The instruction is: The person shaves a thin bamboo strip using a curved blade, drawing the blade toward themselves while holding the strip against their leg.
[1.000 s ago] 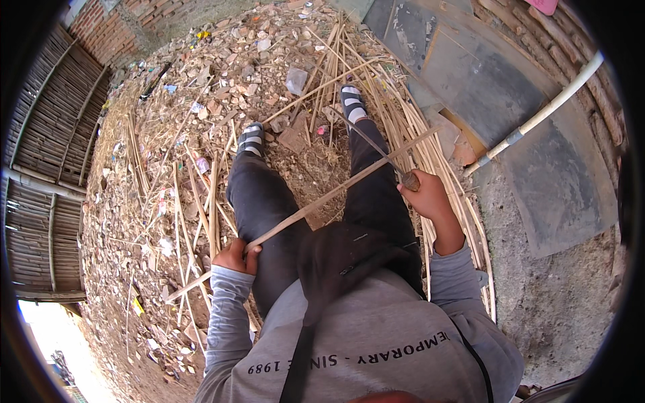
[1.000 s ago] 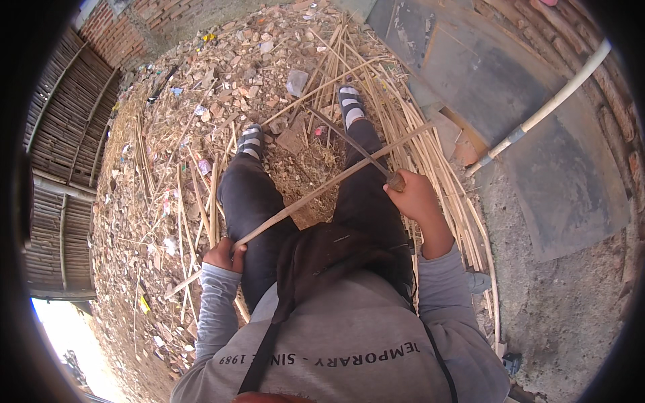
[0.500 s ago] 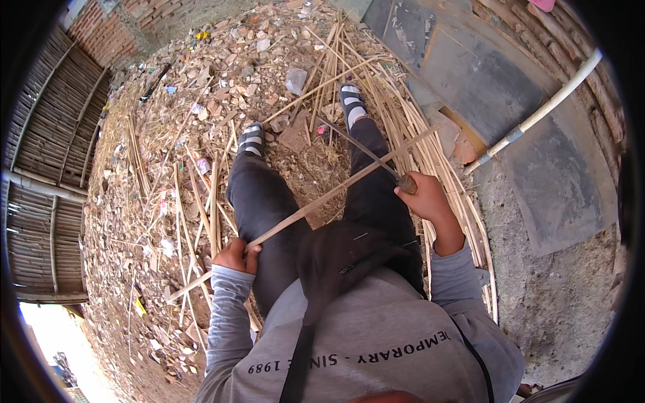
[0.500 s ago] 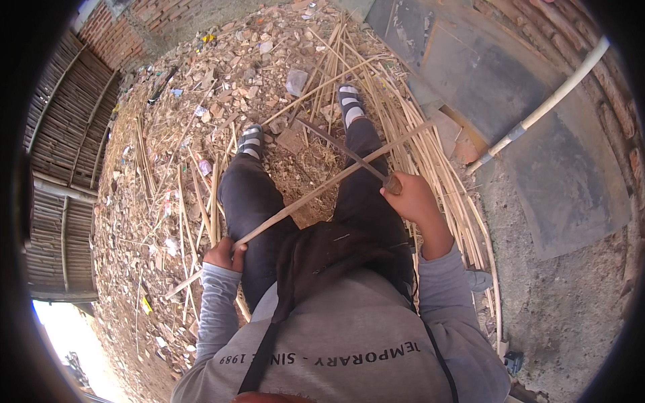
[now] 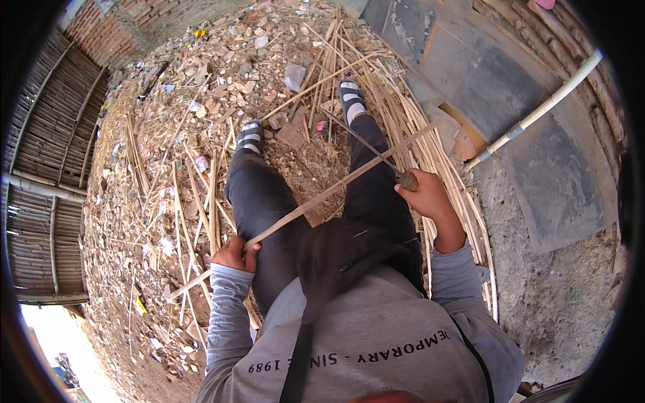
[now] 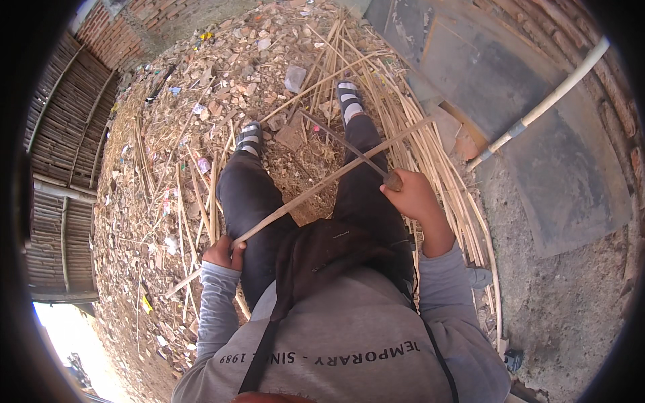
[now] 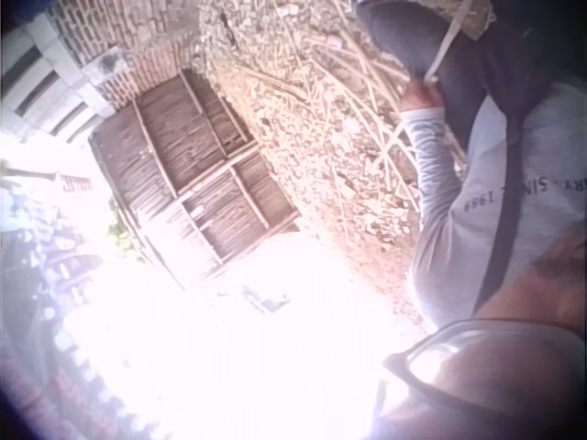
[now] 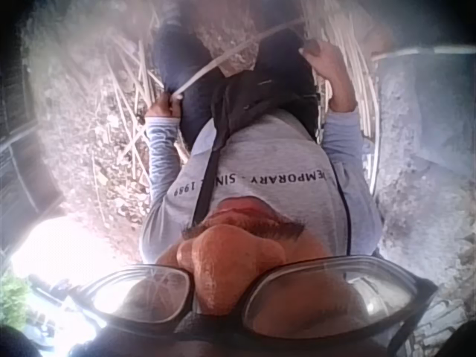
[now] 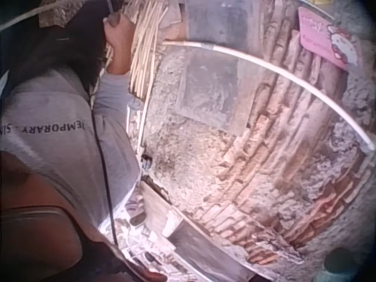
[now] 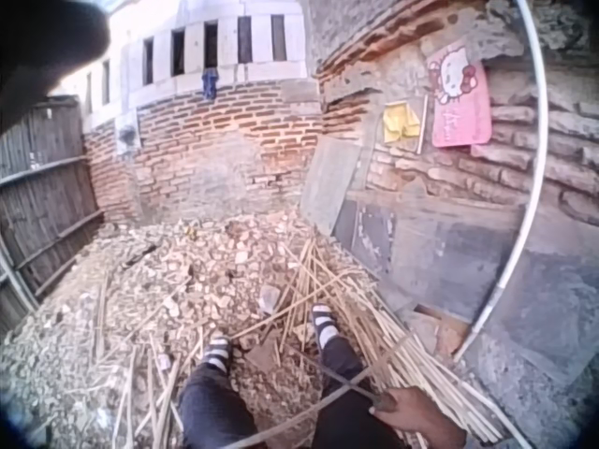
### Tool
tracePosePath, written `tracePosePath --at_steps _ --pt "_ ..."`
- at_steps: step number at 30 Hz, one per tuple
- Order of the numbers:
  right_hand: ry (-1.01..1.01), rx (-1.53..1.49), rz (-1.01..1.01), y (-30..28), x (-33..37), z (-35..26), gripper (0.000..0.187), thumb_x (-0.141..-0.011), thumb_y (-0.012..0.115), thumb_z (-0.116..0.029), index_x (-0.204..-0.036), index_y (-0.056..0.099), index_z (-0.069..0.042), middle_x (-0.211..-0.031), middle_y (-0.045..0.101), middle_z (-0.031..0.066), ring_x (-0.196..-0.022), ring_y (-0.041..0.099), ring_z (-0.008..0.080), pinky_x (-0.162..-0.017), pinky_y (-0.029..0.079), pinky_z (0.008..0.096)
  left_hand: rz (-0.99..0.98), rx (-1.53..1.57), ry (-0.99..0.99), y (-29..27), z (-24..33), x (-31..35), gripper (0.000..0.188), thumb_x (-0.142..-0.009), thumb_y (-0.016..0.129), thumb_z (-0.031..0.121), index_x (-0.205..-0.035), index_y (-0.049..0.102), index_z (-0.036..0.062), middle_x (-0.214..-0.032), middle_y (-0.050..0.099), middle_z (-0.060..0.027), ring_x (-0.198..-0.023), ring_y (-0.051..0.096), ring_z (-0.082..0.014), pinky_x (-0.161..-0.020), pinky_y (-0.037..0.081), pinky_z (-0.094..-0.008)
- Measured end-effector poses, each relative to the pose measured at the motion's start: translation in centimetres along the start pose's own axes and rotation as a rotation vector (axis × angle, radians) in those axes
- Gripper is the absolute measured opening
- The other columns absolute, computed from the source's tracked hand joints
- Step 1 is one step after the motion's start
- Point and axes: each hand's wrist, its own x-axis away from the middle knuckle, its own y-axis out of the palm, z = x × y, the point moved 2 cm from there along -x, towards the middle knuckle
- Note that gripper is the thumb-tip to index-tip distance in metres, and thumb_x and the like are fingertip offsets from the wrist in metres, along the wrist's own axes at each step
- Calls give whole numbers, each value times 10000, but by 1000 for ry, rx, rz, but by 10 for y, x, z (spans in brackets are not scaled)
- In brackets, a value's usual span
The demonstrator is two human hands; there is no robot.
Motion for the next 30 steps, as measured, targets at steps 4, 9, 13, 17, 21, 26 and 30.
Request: tracePosePath --at_steps 4,9,13,17,21,26,30 --pt "-43 34 -10 4 1 -9 311 -803 778 -264 -927 664 -3 -808 672 221 -804 661 419 -715 511 467 14 12 3 3 -3 1 333 -866 737 335 -819 562 55 -688 625 -189 -637 631 -425 -575 490 -496" --pt "-71 80 -39 -7 -5 0 304 -804 775 -278 -917 660 -20 -800 666 214 -802 658 421 -708 510 463 -17 -8 -12 -1 0 1 338 -870 733 339 -822 557 55 -696 627 -194 -648 634 -430 -582 491 -502" --pt "16 -33 59 0 -6 7 298 -803 776 -283 -910 658 -31 -783 663 207 -792 653 426 -695 508 466 -4 16 -24 2 1 1 339 -873 730 345 -820 558 57 -691 628 -196 -656 638 -435 -587 493 -504" --pt "-83 47 -53 17 0 -10 293 -804 777 -275 -899 651 -28 -764 655 205 -779 643 440 -687 504 472 -8 -1 -13 0 0 1 336 -874 729 347 -826 566 59 -684 631 -196 -657 640 -435 -587 494 -504" --pt "-88 46 -44 14 0 -10 298 -803 784 -269 -912 658 -22 -787 668 205 -786 655 430 -691 508 467 -38 1 -44 0 0 1 331 -872 733 354 -847 583 59 -686 636 -193 -658 643 -433 -592 500 -505" --pt "-20 -4 110 -1 -12 8 298 -816 779 -258 -946 668 -13 -831 685 206 -812 675 409 -709 520 445 -17 35 -37 5 -5 3 336 -873 736 360 -868 585 59 -704 640 -194 -662 643 -435 -599 503 -510" --pt "-26 -16 79 11 -7 7 285 -817 773 -257 -929 663 -19 -823 679 211 -823 664 421 -710 517 455 -12 24 -28 6 -4 1 344 -873 737 367 -860 581 61 -709 641 -196 -665 644 -436 -600 502 -511"
